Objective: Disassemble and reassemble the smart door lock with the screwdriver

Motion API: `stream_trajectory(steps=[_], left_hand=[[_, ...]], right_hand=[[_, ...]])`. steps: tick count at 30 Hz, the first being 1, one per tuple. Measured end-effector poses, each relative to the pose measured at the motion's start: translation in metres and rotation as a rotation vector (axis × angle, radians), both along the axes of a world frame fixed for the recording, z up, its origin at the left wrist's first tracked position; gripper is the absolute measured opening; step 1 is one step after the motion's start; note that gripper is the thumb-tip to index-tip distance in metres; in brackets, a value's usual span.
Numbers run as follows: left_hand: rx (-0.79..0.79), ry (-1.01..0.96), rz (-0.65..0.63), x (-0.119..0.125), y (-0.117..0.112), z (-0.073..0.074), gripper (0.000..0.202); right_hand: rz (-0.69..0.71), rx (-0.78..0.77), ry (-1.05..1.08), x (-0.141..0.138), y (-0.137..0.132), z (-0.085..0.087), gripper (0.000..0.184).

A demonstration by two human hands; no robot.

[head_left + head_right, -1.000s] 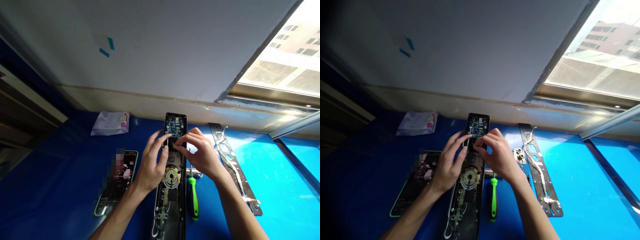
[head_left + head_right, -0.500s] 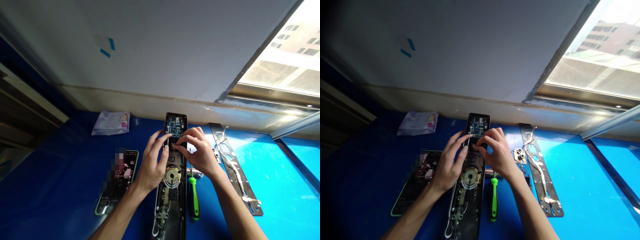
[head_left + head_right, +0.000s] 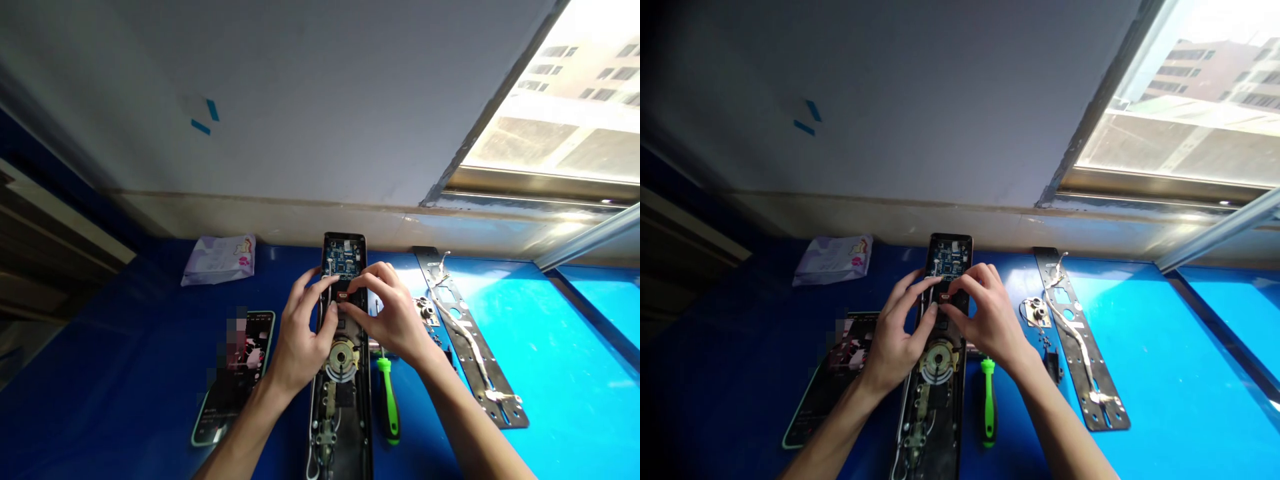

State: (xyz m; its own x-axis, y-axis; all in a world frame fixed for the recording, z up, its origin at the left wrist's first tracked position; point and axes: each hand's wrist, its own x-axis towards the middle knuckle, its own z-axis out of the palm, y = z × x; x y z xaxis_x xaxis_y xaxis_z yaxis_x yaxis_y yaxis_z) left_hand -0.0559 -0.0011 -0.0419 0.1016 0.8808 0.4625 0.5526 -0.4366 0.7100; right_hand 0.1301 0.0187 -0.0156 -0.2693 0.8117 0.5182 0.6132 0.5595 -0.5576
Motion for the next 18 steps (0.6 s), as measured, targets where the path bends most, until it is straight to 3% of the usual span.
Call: stream_trajectory(steps=[13, 18], left_hand=[[0.069, 0.084, 0.027, -0.001, 0.002, -0.003, 0.035], [0.189, 0.213, 0.058, 0.003, 0.003, 0.008, 0.036]], right_hand=[[-0.085, -0.033, 0.082, -0.010, -0.001, -0.003, 0.016], [-0.076, -0.015, 0.107, -0.001, -0.010, 0.003, 0.013]])
